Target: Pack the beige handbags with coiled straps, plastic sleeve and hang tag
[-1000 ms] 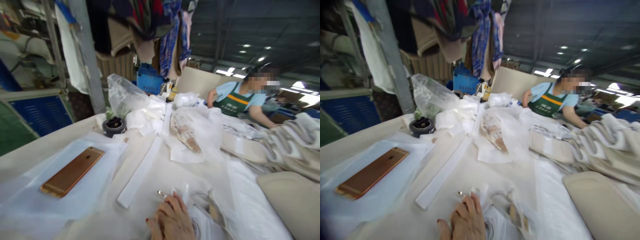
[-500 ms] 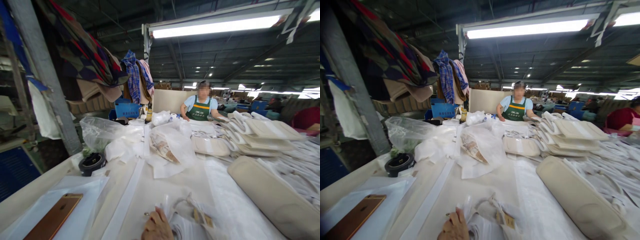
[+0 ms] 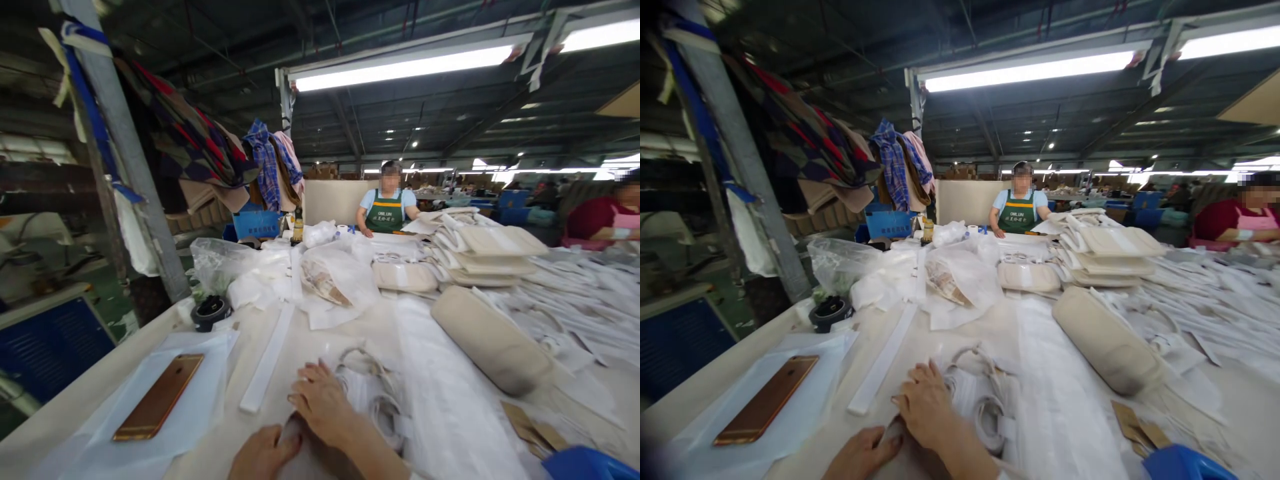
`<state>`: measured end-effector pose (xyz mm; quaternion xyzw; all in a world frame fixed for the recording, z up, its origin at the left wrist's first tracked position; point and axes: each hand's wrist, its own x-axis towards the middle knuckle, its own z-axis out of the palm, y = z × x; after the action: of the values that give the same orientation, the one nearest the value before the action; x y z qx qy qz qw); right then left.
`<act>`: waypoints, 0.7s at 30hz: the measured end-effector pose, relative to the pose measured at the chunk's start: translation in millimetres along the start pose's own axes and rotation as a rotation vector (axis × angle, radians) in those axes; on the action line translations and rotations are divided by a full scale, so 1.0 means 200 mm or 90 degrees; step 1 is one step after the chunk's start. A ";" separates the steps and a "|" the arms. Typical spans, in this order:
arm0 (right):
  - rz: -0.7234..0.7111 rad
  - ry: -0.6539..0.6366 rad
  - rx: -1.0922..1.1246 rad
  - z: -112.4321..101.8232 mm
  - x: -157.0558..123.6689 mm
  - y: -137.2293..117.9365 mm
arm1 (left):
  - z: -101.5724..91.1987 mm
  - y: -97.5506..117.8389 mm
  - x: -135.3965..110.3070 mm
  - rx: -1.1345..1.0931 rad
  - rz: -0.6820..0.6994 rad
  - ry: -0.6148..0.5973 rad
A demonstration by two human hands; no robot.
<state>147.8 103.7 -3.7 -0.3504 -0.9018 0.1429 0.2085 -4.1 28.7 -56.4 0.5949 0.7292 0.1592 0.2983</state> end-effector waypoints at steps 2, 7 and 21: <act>0.057 0.043 -0.002 -0.13 -0.16 0.02 | -0.01 0.03 -0.02 -0.019 -0.039 0.015; 0.410 0.210 0.018 -0.15 -0.77 0.18 | -0.03 0.07 0.00 -0.096 -0.046 0.032; 0.634 0.285 0.521 -0.05 -0.92 0.16 | -0.08 0.19 -0.08 -0.446 -0.139 -0.112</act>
<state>294.6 0.9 -58.1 -0.6377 -0.4414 0.4757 0.4150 17.5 25.0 -16.9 0.3868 0.6615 0.3141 0.5605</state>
